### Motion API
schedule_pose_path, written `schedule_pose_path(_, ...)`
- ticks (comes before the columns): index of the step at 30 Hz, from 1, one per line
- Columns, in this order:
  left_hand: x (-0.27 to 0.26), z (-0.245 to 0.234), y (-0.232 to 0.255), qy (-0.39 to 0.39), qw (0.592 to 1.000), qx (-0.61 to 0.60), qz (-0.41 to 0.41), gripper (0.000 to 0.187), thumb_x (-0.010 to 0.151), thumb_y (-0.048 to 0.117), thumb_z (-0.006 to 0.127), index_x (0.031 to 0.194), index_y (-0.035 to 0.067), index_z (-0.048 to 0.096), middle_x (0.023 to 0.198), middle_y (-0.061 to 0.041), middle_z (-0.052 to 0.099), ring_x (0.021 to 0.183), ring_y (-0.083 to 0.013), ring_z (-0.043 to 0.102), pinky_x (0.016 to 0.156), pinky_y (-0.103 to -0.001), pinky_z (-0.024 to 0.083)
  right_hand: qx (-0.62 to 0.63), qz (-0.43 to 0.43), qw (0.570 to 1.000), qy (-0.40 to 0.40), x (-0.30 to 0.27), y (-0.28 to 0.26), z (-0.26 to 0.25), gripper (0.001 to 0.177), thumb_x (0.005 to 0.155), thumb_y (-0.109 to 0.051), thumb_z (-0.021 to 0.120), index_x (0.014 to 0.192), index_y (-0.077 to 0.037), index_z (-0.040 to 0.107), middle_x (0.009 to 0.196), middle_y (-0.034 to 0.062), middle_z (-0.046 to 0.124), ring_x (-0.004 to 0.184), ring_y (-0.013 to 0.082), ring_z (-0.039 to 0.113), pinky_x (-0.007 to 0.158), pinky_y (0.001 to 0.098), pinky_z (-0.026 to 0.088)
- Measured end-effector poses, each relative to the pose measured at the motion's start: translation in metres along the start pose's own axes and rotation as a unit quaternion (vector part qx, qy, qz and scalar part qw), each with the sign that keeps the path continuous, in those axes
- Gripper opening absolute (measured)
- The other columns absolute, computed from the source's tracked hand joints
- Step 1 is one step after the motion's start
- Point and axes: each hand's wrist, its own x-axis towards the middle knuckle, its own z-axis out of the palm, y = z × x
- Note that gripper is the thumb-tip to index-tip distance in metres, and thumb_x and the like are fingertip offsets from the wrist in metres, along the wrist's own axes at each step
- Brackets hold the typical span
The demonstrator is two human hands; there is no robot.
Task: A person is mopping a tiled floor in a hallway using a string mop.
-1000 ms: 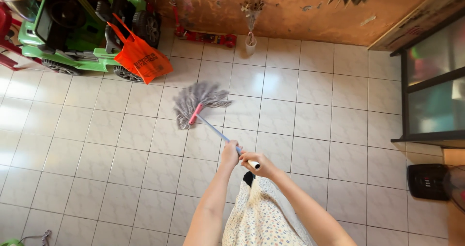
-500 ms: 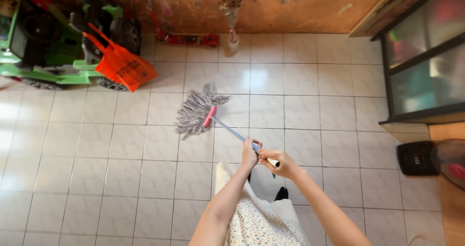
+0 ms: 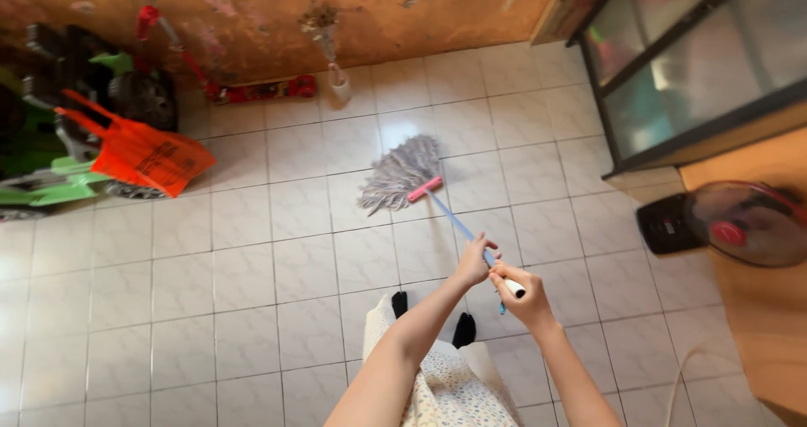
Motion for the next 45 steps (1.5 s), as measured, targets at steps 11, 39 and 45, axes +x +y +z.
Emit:
schedule_pose_path(11,0.02,0.101,0.054,-0.19,0.968,0.132,0.096,0.029,0.085,0.034,0.077,0.109,0.019,0.069,0.135,-0.016,0.061,0.13,-0.0388,0.057,0.111,-0.048,0.047,-0.015,0.125,0.978,0.169,-0.045,0.003,-0.065,0.02,0.095,-0.011,0.071,0.077,-0.003,0.075,0.092,0.0141,0.08,0.114,0.0321,0.069,0.104,0.0463,0.051)
schedule_pose_path(39,-0.022,-0.196,-0.117,0.065,0.939,0.336,-0.028,0.031,0.069,0.032,0.083,0.089,0.009,0.075,0.089,-0.013,0.07,0.103,-0.0347,0.067,0.098,-0.043,0.052,0.105,-0.151,0.965,-0.185,0.045,-0.046,0.169,0.014,0.09,-0.006,0.073,0.076,-0.004,0.07,0.089,0.015,0.081,0.111,0.0395,0.07,0.09,0.0491,0.056)
schedule_pose_path(45,-0.065,-0.256,-0.142,0.149,0.946,0.267,-0.108,0.028,0.07,0.031,0.082,0.084,0.015,0.064,0.093,-0.009,0.066,0.113,-0.0383,0.062,0.103,-0.054,0.048,0.153,-0.148,0.938,-0.274,0.054,-0.057,0.23,0.015,0.089,-0.002,0.074,0.076,0.0,0.065,0.088,0.0181,0.077,0.111,0.0394,0.071,0.096,0.0509,0.053)
